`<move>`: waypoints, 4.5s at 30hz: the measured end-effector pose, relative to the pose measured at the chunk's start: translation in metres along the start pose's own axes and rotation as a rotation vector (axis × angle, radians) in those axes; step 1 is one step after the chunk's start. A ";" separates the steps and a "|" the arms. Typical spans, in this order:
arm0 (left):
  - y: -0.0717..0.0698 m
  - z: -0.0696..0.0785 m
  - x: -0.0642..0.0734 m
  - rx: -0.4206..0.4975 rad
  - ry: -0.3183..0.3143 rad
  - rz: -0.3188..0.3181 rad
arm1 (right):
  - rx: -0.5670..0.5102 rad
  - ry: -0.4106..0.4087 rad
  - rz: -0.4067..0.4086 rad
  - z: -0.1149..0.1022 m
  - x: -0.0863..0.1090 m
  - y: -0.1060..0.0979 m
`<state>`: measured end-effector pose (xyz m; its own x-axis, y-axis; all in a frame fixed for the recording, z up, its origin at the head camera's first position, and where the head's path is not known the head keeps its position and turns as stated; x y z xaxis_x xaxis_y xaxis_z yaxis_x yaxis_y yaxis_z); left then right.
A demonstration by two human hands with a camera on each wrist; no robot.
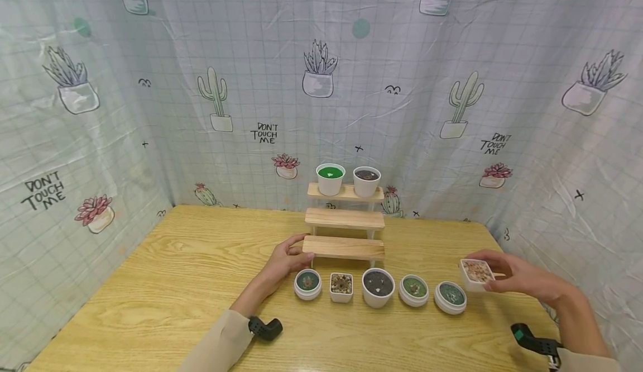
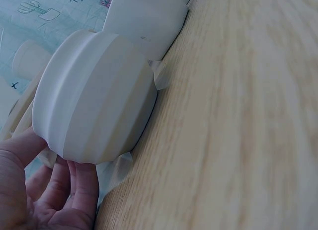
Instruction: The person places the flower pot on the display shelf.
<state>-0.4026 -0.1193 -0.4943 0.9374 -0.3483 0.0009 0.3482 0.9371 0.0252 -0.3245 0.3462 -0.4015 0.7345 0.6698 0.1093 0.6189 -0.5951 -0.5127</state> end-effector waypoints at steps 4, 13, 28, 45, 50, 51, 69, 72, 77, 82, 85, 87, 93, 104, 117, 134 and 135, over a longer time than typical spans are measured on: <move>0.000 0.000 0.000 0.003 0.000 0.000 | 0.060 -0.018 0.047 -0.006 -0.005 0.000; 0.000 0.000 -0.001 -0.006 0.003 0.003 | 0.102 -0.009 0.119 -0.018 -0.013 0.001; -0.001 0.000 0.001 -0.012 -0.002 0.011 | 0.130 -0.091 0.220 -0.040 -0.031 0.009; 0.000 -0.004 -0.006 -0.010 -0.005 0.002 | 0.089 -0.140 0.212 -0.043 -0.055 0.022; 0.000 -0.002 -0.006 -0.012 0.001 0.000 | 0.108 -0.133 0.206 -0.045 -0.062 0.027; 0.000 -0.002 -0.006 -0.013 0.002 0.000 | 0.109 -0.129 0.206 -0.046 -0.064 0.027; -0.002 -0.005 -0.006 -0.019 -0.005 0.002 | 0.146 -0.145 0.161 -0.065 -0.092 0.034; -0.002 -0.004 -0.005 -0.024 -0.002 0.006 | 0.137 -0.152 0.149 -0.070 -0.097 0.034; -0.003 -0.004 -0.004 -0.026 -0.001 0.011 | 0.152 -0.157 0.154 -0.080 -0.104 0.034; -0.003 -0.005 -0.004 -0.029 -0.001 0.010 | 0.149 -0.175 0.128 -0.087 -0.111 0.037; -0.002 -0.006 -0.005 -0.030 -0.002 0.010 | 0.165 -0.164 0.123 -0.089 -0.117 0.039; -0.002 -0.006 -0.005 -0.027 -0.001 0.009 | 0.187 -0.141 0.130 -0.089 -0.122 0.038; -0.002 -0.006 -0.006 -0.016 0.007 0.004 | 0.191 -0.140 0.161 -0.095 -0.135 0.039; -0.002 -0.005 -0.005 -0.017 0.013 0.010 | 0.196 -0.173 0.209 -0.111 -0.157 0.042; -0.001 -0.004 -0.007 -0.016 0.023 0.004 | 0.204 -0.174 0.178 -0.115 -0.185 0.048; -0.001 -0.002 -0.006 -0.009 0.021 -0.005 | 0.185 -0.212 0.200 -0.127 -0.219 0.052; -0.001 -0.002 -0.006 -0.008 0.020 -0.006 | 0.188 -0.211 0.202 -0.127 -0.222 0.052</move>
<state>-0.4085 -0.1186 -0.4962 0.9352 -0.3537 -0.0193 0.3541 0.9351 0.0174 -0.4198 0.1107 -0.3443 0.7509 0.6355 -0.1793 0.3899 -0.6459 -0.6563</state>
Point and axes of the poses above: each hand's wrist, its own x-axis away from the middle knuckle, its own y-axis out of the palm, z = x × y, the point moved 9 cm from there along -x, towards the middle knuckle, and after that the axes turned 3 degrees about -z, right-handed, at the moved point
